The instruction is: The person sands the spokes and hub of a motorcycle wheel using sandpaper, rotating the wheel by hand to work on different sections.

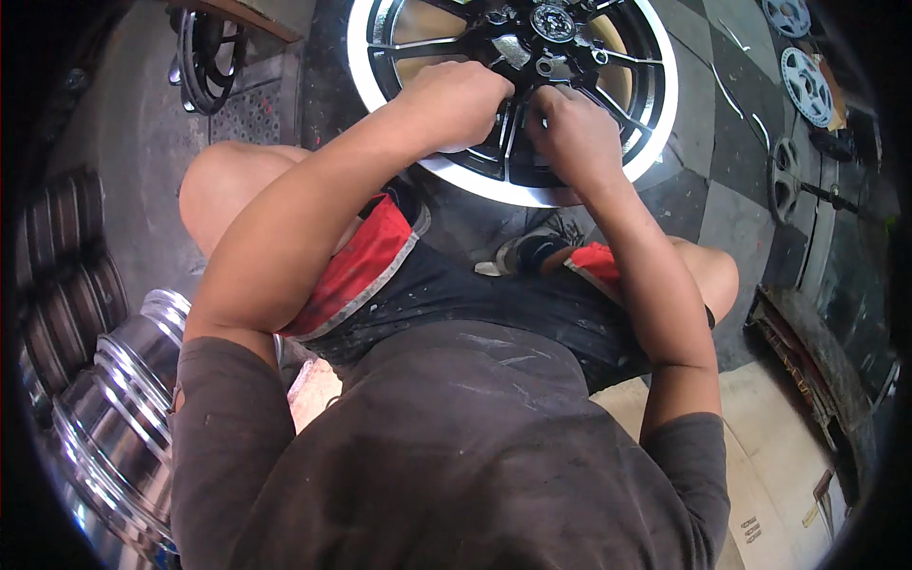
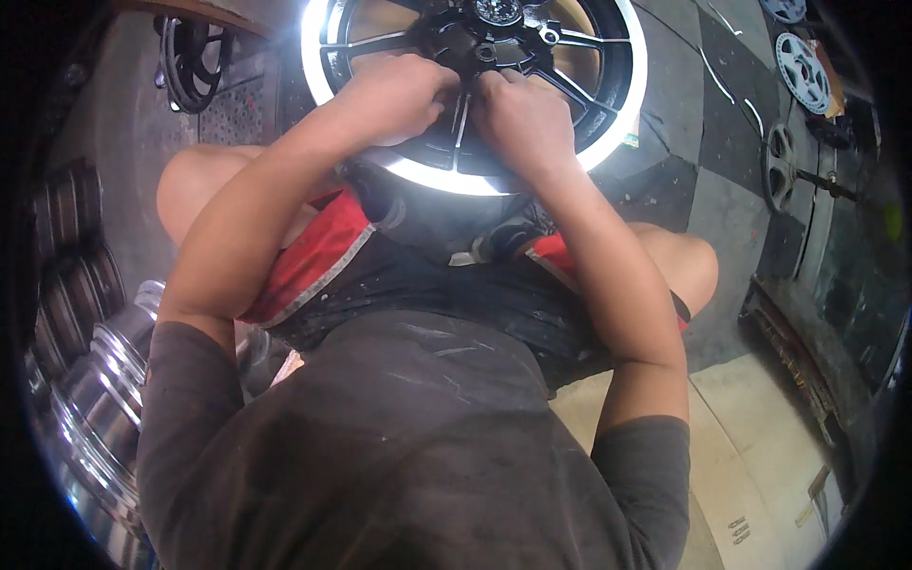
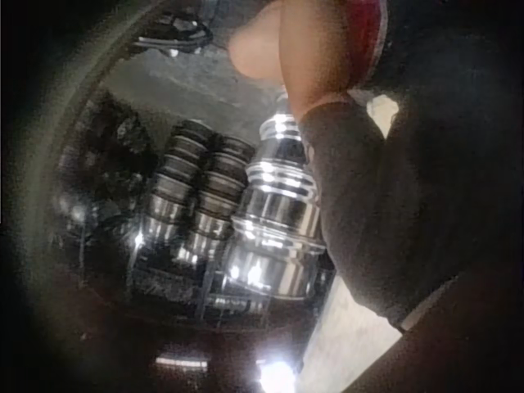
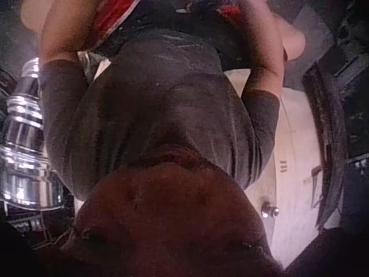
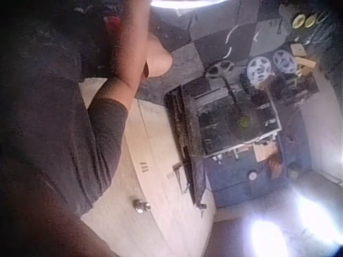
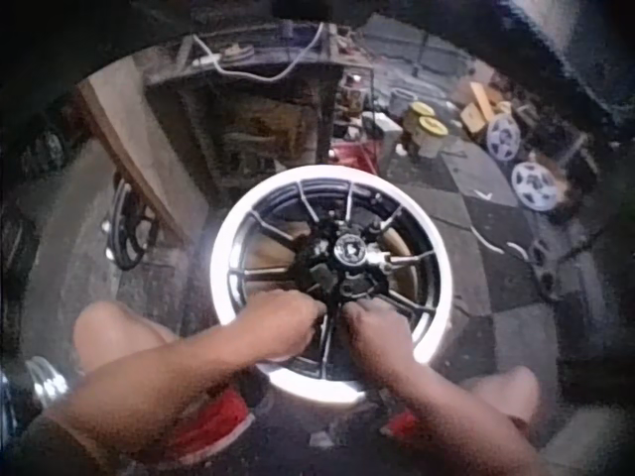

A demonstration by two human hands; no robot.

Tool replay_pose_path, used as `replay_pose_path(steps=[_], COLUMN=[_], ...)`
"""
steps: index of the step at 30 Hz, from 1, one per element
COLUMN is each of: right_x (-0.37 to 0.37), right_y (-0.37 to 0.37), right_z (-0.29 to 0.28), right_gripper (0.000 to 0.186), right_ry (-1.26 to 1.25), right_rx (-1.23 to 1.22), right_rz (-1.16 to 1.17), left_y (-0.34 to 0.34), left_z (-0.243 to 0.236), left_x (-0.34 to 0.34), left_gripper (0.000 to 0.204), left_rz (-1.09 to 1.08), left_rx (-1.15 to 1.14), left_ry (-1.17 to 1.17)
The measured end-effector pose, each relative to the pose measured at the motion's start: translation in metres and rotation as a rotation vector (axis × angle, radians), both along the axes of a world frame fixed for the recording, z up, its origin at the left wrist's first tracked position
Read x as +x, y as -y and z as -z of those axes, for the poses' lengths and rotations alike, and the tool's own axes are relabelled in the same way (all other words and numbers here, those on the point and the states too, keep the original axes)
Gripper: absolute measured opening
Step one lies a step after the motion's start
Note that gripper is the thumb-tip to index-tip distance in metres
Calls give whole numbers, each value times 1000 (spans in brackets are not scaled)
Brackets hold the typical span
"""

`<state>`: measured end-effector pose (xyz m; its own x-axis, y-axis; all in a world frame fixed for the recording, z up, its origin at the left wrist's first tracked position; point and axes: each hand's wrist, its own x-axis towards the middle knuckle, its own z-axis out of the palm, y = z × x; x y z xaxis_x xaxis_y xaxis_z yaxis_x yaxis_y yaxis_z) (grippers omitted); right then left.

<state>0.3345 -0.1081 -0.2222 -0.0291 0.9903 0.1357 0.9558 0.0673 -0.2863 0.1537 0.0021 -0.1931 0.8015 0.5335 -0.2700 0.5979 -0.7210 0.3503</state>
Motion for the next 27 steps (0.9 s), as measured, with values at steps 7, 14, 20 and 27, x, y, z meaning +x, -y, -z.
replay_pose_path(steps=[7, 14, 20, 27], right_x=[-1, -5, 2, 33], right_y=[1, 1, -2, 1], right_z=[-9, -6, -6, -24], right_gripper=[13, 9, 11, 16], right_ry=[41, 68, 12, -486], right_rx=[37, -21, -32, -253], right_rz=[-3, 1, 9, -75], left_y=[2, 4, 1, 2], left_z=[-13, 0, -24, -17], left_x=[1, 0, 2, -9], left_gripper=[35, 34, 36, 35], left_rz=[-24, 9, -49, 8], left_rx=[-10, 3, -48, -42], left_ry=[21, -8, 9, -27])
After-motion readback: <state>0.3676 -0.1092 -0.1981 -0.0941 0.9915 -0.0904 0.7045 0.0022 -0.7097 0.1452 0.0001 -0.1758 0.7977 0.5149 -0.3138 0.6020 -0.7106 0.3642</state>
